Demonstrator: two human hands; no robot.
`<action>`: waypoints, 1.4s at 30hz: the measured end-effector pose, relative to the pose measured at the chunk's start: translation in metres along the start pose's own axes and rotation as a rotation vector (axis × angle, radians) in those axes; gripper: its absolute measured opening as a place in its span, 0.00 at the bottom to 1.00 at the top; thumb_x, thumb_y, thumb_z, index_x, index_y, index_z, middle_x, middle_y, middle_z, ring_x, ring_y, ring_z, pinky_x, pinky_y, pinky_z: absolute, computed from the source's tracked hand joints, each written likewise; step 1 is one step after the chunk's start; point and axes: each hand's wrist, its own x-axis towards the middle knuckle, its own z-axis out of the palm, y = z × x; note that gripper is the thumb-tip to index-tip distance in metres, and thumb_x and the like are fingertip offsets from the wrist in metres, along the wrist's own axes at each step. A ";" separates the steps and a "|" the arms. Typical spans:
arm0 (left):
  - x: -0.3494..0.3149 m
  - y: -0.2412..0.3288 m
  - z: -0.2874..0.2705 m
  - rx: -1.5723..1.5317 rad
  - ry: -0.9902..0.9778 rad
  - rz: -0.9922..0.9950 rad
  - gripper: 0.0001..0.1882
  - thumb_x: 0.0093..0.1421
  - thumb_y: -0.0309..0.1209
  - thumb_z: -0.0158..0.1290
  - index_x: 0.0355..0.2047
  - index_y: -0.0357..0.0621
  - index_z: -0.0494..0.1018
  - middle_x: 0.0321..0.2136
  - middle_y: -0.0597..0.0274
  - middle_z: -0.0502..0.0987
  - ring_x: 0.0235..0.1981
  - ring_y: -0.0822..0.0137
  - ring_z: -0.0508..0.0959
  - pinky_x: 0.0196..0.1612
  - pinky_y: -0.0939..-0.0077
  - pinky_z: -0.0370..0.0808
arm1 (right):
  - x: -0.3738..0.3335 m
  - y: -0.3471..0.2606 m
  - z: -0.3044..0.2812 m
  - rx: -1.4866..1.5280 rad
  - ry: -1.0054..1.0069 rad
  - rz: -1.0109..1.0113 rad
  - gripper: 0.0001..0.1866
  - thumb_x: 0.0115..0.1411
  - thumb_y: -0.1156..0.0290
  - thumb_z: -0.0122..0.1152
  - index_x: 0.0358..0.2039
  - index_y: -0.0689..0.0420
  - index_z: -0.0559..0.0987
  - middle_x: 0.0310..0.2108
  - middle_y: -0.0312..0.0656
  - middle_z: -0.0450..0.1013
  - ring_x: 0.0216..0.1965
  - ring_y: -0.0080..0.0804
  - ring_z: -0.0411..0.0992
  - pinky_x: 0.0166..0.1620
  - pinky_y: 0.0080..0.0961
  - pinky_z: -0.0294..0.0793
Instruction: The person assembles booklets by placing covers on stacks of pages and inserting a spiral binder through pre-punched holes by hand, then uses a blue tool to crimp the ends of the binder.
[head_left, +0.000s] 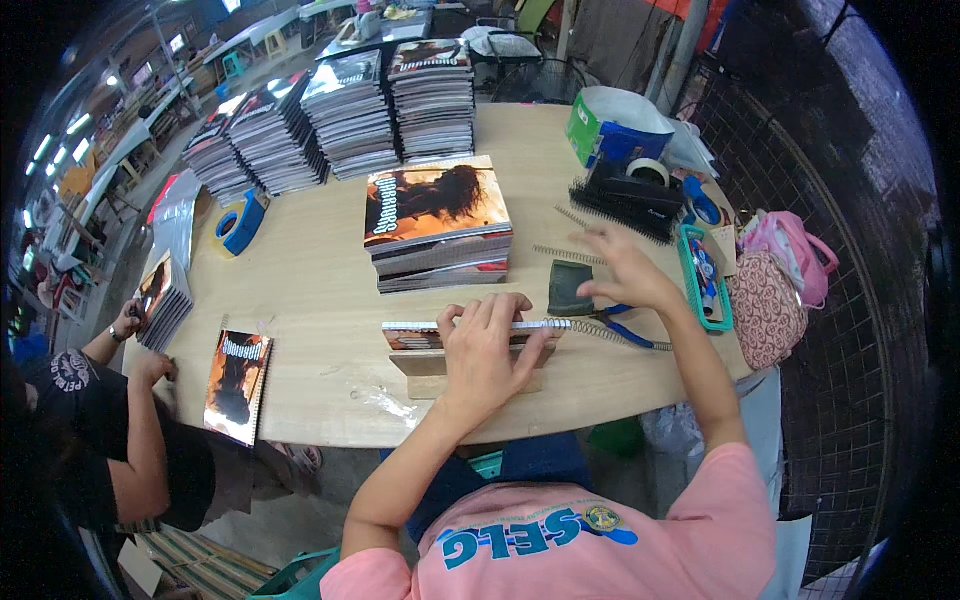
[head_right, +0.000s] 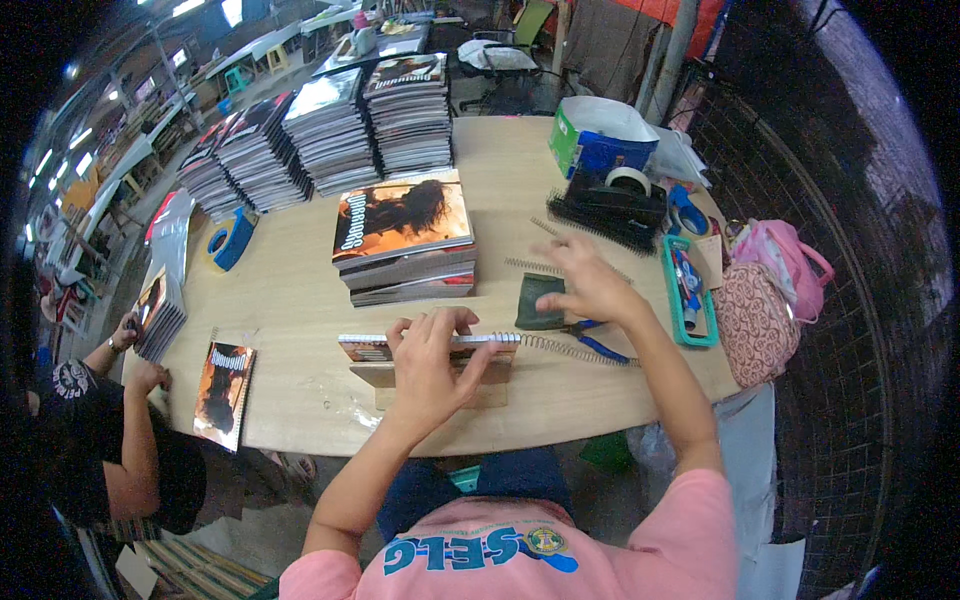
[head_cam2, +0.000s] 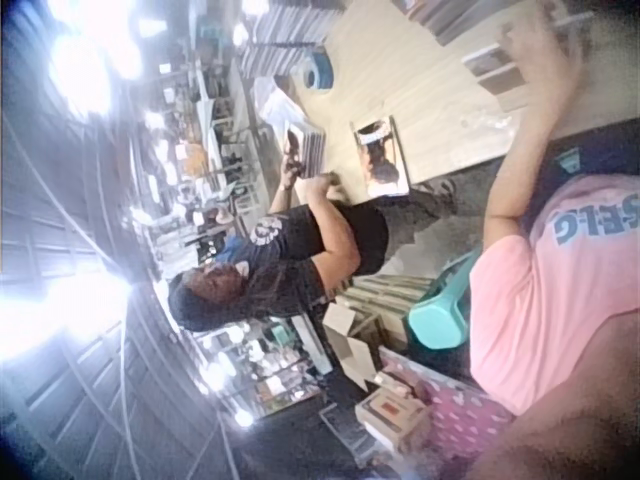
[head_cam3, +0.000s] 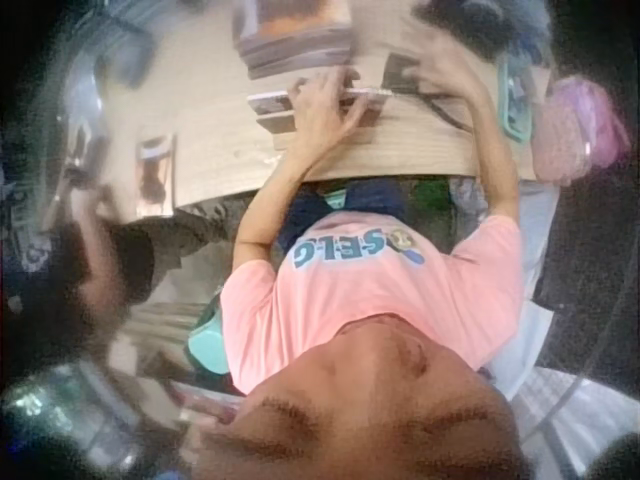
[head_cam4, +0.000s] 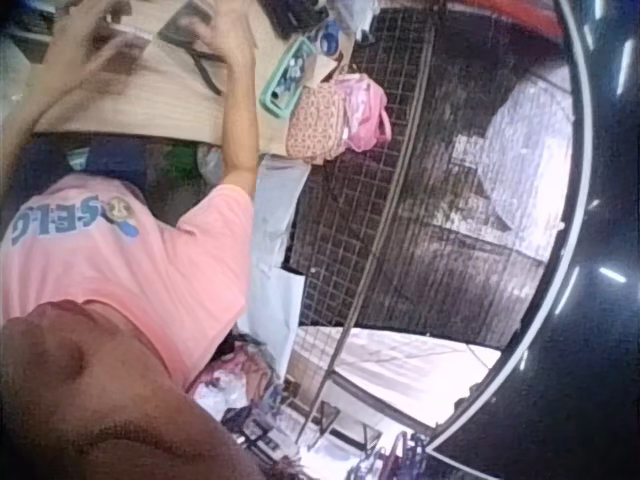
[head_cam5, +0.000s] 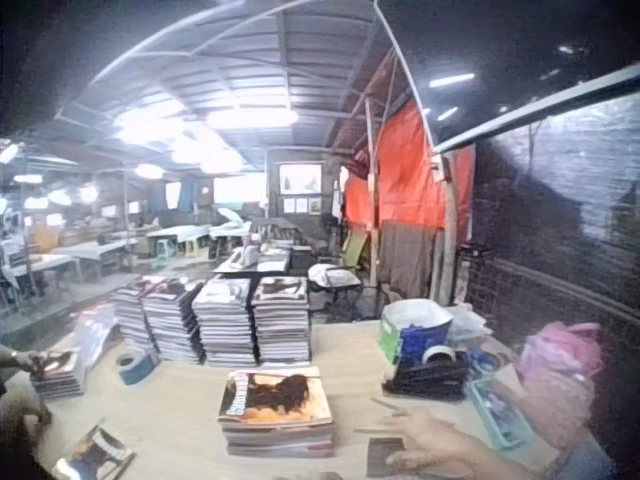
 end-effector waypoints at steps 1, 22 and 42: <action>0.001 0.002 -0.004 0.027 0.017 0.021 0.12 0.51 0.40 0.60 0.28 0.48 0.73 0.26 0.66 0.72 0.33 0.62 0.72 0.46 0.62 0.56 | -0.001 0.007 0.010 -0.173 -0.101 -0.052 0.34 0.45 0.55 0.71 0.53 0.52 0.73 0.52 0.56 0.64 0.56 0.51 0.63 0.57 0.40 0.63; -0.017 -0.019 -0.008 0.251 0.086 0.050 0.16 0.48 0.46 0.63 0.27 0.51 0.73 0.30 0.67 0.72 0.34 0.63 0.71 0.45 0.57 0.55 | 0.039 -0.039 -0.011 0.511 -0.532 -0.308 0.23 0.55 0.56 0.58 0.45 0.60 0.80 0.45 0.48 0.72 0.47 0.41 0.70 0.51 0.34 0.66; -0.017 -0.052 0.014 -0.347 0.204 -0.117 0.30 0.30 0.42 0.75 0.27 0.42 0.69 0.44 0.54 0.58 0.48 0.58 0.63 0.45 0.67 0.68 | -0.017 -0.037 -0.004 0.628 -0.402 -0.009 0.24 0.57 0.53 0.57 0.45 0.59 0.80 0.40 0.49 0.74 0.45 0.38 0.72 0.49 0.31 0.68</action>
